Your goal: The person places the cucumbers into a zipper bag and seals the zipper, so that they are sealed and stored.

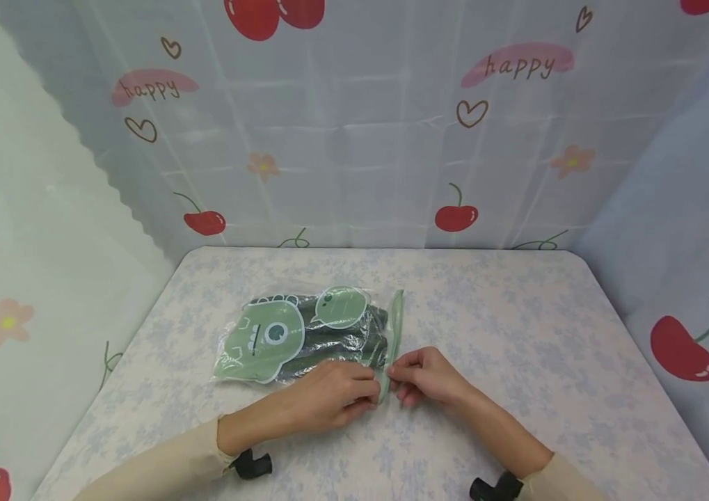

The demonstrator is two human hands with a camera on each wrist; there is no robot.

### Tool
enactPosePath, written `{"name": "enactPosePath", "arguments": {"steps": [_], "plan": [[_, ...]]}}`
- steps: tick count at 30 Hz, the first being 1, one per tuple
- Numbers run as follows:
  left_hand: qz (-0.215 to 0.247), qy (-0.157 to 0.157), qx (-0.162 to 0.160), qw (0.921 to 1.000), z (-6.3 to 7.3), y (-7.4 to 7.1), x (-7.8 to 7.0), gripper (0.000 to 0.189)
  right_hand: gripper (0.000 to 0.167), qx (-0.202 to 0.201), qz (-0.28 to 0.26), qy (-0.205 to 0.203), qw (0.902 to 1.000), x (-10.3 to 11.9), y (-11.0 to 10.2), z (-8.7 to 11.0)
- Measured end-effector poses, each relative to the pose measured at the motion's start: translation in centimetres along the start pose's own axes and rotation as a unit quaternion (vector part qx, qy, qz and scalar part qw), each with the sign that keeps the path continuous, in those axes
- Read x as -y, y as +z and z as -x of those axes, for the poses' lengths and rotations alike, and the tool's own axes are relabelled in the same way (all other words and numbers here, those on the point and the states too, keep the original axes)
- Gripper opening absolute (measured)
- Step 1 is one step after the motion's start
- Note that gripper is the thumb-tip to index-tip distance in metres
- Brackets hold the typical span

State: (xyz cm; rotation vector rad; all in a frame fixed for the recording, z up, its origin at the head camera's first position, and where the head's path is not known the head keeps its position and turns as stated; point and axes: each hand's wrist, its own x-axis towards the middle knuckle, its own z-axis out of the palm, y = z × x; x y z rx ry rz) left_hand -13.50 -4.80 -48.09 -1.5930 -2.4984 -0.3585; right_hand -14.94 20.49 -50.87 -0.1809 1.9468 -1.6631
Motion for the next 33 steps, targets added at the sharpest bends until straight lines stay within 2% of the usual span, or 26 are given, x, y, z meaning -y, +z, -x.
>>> {"name": "enactPosePath", "arguments": {"steps": [13,20,33], "plan": [[-0.007,0.002,0.031,0.9995,-0.3,-0.1,-0.1,0.010,0.035,-0.029,-0.013,0.004,0.9995,-0.1,-0.8,-0.8],[-0.007,0.002,0.036,0.9993,-0.3,-0.1,-0.1,0.009,0.037,-0.025,-0.022,0.000,0.9995,0.1,-1.2,-1.3],[0.001,0.005,0.040,0.9992,-0.1,0.3,0.0,0.009,0.035,-0.059,-0.011,0.016,0.9981,0.4,-2.0,-2.5]]}}
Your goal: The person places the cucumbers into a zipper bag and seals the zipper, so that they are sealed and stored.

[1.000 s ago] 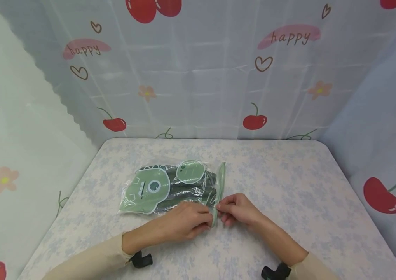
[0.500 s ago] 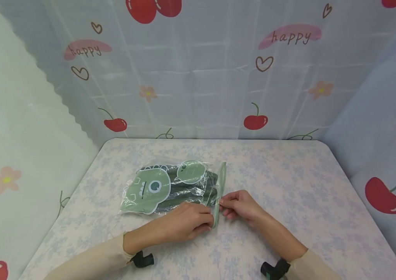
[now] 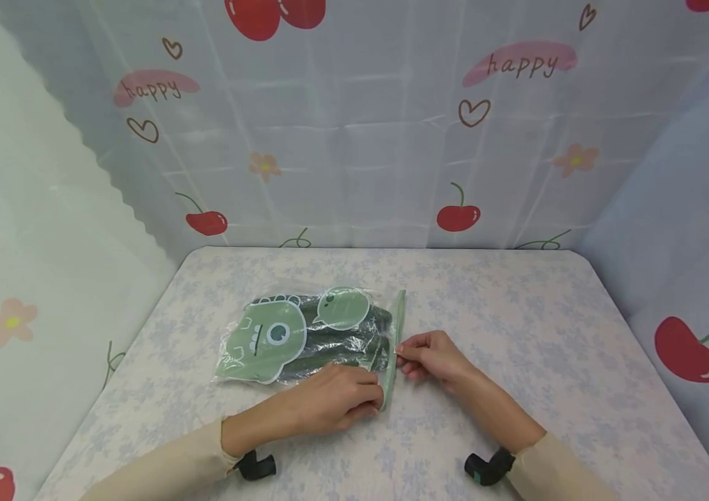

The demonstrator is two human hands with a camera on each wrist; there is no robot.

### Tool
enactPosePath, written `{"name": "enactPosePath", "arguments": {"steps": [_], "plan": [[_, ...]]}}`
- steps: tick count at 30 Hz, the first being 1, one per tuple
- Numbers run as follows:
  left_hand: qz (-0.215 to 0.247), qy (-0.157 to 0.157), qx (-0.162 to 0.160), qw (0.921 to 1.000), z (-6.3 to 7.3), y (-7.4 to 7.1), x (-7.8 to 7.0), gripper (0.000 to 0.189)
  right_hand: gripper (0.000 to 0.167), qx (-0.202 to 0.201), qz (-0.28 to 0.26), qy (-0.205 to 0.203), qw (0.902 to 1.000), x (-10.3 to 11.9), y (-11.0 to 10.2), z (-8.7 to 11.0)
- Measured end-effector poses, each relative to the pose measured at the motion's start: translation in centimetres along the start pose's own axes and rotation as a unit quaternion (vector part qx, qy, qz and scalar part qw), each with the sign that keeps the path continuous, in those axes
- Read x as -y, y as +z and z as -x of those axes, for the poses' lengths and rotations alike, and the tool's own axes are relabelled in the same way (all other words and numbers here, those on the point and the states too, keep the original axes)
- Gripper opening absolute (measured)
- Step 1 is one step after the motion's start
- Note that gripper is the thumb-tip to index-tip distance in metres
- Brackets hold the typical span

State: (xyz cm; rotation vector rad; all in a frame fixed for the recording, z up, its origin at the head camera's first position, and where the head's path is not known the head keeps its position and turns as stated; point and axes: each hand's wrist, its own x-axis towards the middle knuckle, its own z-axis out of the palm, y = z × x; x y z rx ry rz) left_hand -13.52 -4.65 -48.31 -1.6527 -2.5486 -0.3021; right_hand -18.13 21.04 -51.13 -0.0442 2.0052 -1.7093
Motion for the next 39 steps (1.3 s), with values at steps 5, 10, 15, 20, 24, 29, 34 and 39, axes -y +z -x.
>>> {"name": "enactPosePath", "arguments": {"steps": [5,10,15,20,24,29,34,39], "plan": [[0.004,0.000,0.005,1.0000,0.1,0.0,0.1,0.009,0.036,-0.011,-0.010,0.009,0.9999,0.3,-0.6,-0.8],[0.005,0.001,0.004,1.0000,0.2,0.1,0.1,0.008,0.037,-0.018,-0.004,0.010,0.9998,0.6,-1.1,-1.6],[0.004,-0.001,0.004,1.0000,0.3,0.2,0.1,0.008,0.038,-0.029,-0.004,0.013,0.9995,0.9,-1.4,-2.7],[0.002,0.002,0.001,1.0000,0.4,0.2,0.1,0.007,0.036,-0.045,-0.009,0.014,0.9988,1.5,-1.9,-3.8],[0.006,0.004,-0.001,1.0000,0.5,0.4,0.0,0.008,0.037,-0.061,-0.011,0.014,0.9980,2.1,-2.4,-4.8],[0.023,0.002,-0.002,0.9997,0.5,0.5,0.0,0.008,0.039,-0.082,0.006,0.013,0.9966,2.8,-3.2,-6.1],[0.024,0.004,-0.005,0.9997,0.4,0.6,0.1,0.009,0.041,-0.090,0.017,0.012,0.9957,3.2,-3.9,-7.0],[0.023,0.002,-0.002,0.9997,0.2,0.7,0.1,0.009,0.043,-0.088,0.019,0.012,0.9958,3.5,-4.2,-7.7]]}}
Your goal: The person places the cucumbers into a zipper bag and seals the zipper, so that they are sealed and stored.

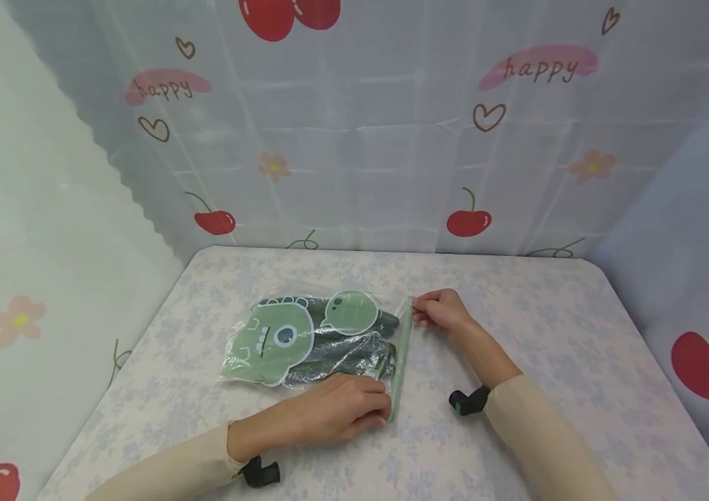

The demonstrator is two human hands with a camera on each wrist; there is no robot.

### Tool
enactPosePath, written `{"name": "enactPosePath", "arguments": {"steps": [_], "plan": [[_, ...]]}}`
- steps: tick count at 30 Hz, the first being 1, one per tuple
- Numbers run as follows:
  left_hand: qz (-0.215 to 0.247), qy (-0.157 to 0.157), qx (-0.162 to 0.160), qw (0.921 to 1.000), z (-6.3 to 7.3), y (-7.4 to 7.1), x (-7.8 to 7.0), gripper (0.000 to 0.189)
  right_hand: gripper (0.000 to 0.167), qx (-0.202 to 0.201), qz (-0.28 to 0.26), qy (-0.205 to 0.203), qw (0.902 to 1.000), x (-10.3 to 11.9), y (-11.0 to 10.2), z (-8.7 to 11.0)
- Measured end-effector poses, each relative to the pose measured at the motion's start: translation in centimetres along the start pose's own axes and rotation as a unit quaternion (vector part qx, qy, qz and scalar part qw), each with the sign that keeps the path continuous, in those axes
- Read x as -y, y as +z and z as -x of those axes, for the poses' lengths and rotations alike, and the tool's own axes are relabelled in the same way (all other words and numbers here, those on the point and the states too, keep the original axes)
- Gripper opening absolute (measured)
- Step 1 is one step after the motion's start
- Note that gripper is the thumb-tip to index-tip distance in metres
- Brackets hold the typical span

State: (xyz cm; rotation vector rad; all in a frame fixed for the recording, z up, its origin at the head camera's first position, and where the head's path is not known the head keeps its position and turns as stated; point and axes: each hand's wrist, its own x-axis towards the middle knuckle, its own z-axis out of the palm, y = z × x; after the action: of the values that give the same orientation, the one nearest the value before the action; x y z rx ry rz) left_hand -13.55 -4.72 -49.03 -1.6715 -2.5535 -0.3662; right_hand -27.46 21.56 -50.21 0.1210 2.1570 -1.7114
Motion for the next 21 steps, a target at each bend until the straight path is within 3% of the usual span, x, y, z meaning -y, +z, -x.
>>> {"name": "enactPosePath", "arguments": {"steps": [13,18,21], "plan": [[-0.011,-0.045,0.010,0.9989,-3.6,0.3,-0.3,0.011,0.044,-0.027,0.043,-0.016,0.9986,1.3,0.0,-2.5],[0.025,-0.065,0.023,0.9973,-3.6,0.3,0.3,0.009,0.044,-0.018,0.056,-0.016,0.9981,1.2,-0.3,-2.1],[0.058,-0.083,0.011,0.9948,-2.9,-0.3,1.2,0.009,0.042,-0.017,0.074,-0.031,0.9966,1.0,-0.7,-1.3]]}}
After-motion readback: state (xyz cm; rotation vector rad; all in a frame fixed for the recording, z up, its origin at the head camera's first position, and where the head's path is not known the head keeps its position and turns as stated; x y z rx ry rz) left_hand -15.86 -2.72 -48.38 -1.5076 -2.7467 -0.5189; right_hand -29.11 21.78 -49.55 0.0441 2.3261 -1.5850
